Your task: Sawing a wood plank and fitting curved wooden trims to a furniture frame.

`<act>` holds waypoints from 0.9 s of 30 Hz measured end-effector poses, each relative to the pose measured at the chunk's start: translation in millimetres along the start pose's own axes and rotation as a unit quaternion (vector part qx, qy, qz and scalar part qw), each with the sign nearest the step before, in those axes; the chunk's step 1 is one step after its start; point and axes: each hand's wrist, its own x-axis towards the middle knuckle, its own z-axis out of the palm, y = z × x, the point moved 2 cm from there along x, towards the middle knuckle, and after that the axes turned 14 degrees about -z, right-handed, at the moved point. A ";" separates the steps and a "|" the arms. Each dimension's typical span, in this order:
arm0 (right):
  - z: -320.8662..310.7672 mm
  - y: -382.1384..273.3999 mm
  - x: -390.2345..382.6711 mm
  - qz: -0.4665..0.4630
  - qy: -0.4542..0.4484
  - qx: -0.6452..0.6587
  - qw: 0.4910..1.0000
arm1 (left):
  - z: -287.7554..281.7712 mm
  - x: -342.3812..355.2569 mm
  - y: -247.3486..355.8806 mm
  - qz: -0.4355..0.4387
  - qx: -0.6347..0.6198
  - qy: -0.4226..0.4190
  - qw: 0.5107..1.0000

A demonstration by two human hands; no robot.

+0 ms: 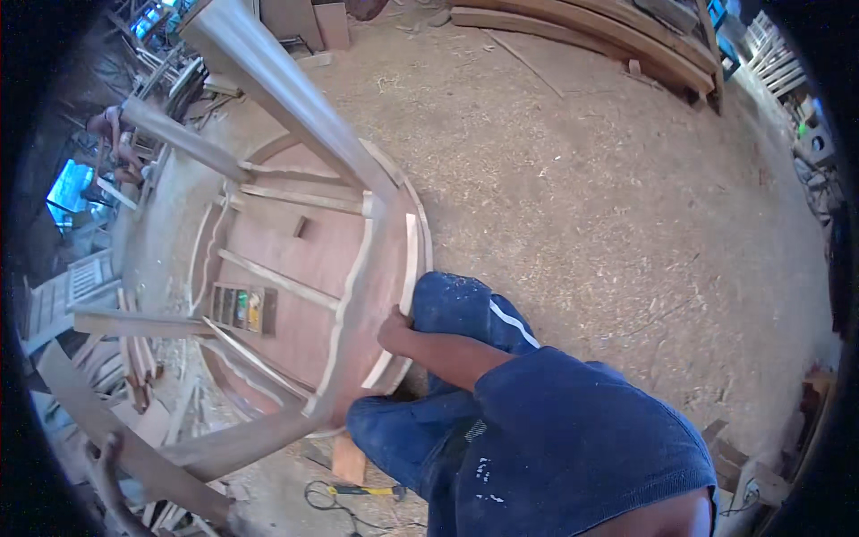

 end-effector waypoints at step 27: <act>-272.0 176.4 -141.0 -0.086 0.255 0.596 0.756 | -11.0 -44.6 -26.2 0.011 -0.193 -0.022 0.981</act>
